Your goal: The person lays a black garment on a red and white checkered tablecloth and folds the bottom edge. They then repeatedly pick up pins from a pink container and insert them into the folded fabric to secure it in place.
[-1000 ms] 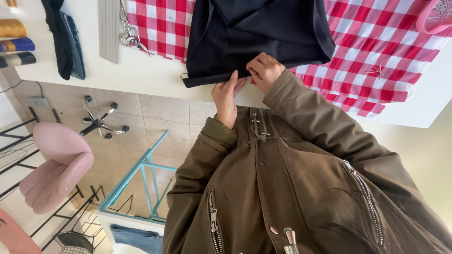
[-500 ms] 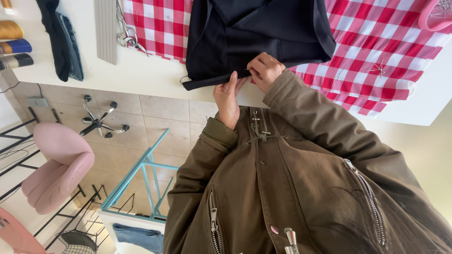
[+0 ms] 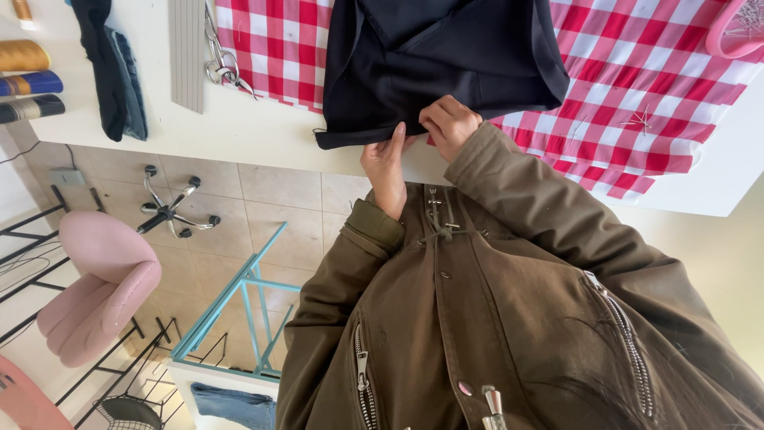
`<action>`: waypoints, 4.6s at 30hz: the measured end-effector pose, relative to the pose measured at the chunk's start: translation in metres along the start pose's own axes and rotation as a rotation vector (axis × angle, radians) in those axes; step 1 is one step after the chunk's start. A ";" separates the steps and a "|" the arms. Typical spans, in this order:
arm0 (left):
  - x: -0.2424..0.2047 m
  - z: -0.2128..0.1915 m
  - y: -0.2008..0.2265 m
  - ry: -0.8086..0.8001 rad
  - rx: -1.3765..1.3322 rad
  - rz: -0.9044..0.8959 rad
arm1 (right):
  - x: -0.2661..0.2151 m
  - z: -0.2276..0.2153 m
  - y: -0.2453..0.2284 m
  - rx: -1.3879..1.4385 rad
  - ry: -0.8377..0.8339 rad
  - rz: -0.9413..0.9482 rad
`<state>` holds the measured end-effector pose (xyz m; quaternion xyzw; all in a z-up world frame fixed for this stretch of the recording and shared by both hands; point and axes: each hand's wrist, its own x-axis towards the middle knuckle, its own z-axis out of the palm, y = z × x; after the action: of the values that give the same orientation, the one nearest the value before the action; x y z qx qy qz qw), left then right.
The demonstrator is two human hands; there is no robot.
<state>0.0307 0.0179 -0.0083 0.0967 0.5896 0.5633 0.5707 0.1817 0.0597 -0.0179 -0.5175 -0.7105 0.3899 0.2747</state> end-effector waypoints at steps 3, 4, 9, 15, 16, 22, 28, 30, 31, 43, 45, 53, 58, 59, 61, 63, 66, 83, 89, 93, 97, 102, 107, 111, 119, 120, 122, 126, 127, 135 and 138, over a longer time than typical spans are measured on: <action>0.006 -0.013 -0.020 -0.028 0.003 0.014 | -0.002 -0.004 -0.003 0.008 0.021 -0.022; 0.009 -0.015 -0.024 -0.034 0.003 0.015 | -0.001 -0.004 -0.003 0.006 0.026 -0.022; 0.010 -0.011 -0.024 -0.072 0.003 -0.030 | -0.001 -0.006 -0.001 0.055 0.022 0.003; 0.002 0.000 -0.010 -0.094 -0.014 -0.112 | -0.002 -0.009 0.000 0.128 0.003 0.017; 0.002 -0.001 -0.011 -0.088 -0.016 -0.105 | -0.002 -0.009 0.000 0.131 -0.002 0.010; 0.007 -0.013 -0.030 -0.106 0.035 -0.062 | -0.002 -0.011 0.002 0.148 0.053 0.004; 0.005 -0.009 -0.027 -0.098 0.048 -0.079 | -0.005 -0.007 0.008 0.177 0.086 -0.032; 0.006 -0.009 -0.030 -0.049 0.103 -0.077 | -0.005 -0.006 0.007 0.161 0.087 -0.029; 0.003 -0.006 -0.026 -0.047 0.102 -0.076 | -0.005 -0.006 0.006 0.161 0.085 -0.031; 0.010 -0.016 -0.041 -0.093 0.098 -0.013 | -0.009 0.003 0.015 0.166 0.098 -0.028; 0.005 -0.012 -0.037 -0.069 0.113 -0.028 | -0.012 0.005 0.016 0.172 0.092 -0.018; -0.004 -0.002 -0.007 -0.050 0.053 -0.060 | -0.010 0.006 0.013 0.160 0.129 -0.044; 0.013 -0.065 -0.026 -0.153 -0.228 0.021 | -0.016 -0.009 0.009 0.067 0.134 -0.048; 0.009 -0.063 -0.011 -0.129 -0.237 0.028 | -0.019 -0.017 0.005 0.124 0.080 -0.085; 0.006 -0.063 0.016 -0.114 -0.248 0.038 | -0.031 -0.043 0.008 0.176 0.034 -0.127; 0.005 -0.065 0.036 -0.067 -0.238 0.094 | -0.054 -0.082 0.021 -0.177 0.083 -0.241; 0.002 -0.071 0.049 -0.038 -0.193 0.133 | -0.089 -0.167 0.046 -0.367 0.056 -0.015; -0.036 -0.087 0.024 0.206 0.085 0.458 | -0.085 -0.205 0.082 -0.899 -0.329 -0.243; -0.044 -0.113 0.035 0.367 0.417 0.705 | -0.103 -0.214 0.115 -0.851 -0.242 -0.268; -0.031 -0.111 0.063 0.218 0.802 0.802 | -0.100 -0.213 0.062 -0.428 -0.071 0.066; -0.013 -0.106 0.085 -0.006 1.074 0.901 | -0.063 -0.150 0.007 -0.261 -0.083 -0.064; 0.021 -0.100 0.097 -0.332 1.242 1.016 | -0.013 -0.043 -0.031 -0.043 -0.120 -0.189; 0.035 -0.105 0.110 -0.481 1.206 0.932 | 0.011 0.034 -0.042 0.060 -0.132 -0.080; 0.058 -0.111 0.105 -0.522 1.170 0.891 | 0.014 0.058 -0.027 0.062 -0.081 -0.035; 0.063 -0.108 0.106 -0.465 1.185 0.840 | 0.021 0.063 -0.051 -0.021 -0.013 -0.006; 0.063 -0.108 0.106 -0.458 1.201 0.836 | 0.020 0.064 -0.053 -0.027 -0.001 0.004; 0.062 -0.107 0.107 -0.459 1.216 0.838 | 0.018 0.063 -0.054 -0.075 0.005 -0.018; 0.061 -0.105 0.107 -0.454 1.253 0.848 | 0.016 0.063 -0.050 -0.092 -0.005 -0.038; 0.061 -0.105 0.107 -0.455 1.254 0.849 | 0.016 0.065 -0.050 -0.091 -0.003 -0.038; 0.061 -0.102 0.104 -0.437 1.288 0.825 | 0.020 0.082 -0.054 -0.144 -0.022 -0.047; 0.061 -0.101 0.103 -0.434 1.300 0.826 | 0.019 0.084 -0.052 -0.159 -0.015 -0.022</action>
<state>-0.1230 0.0435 0.0082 0.7279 0.5923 0.2413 0.2474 0.0820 0.0470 -0.0201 -0.5271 -0.7468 0.3329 0.2316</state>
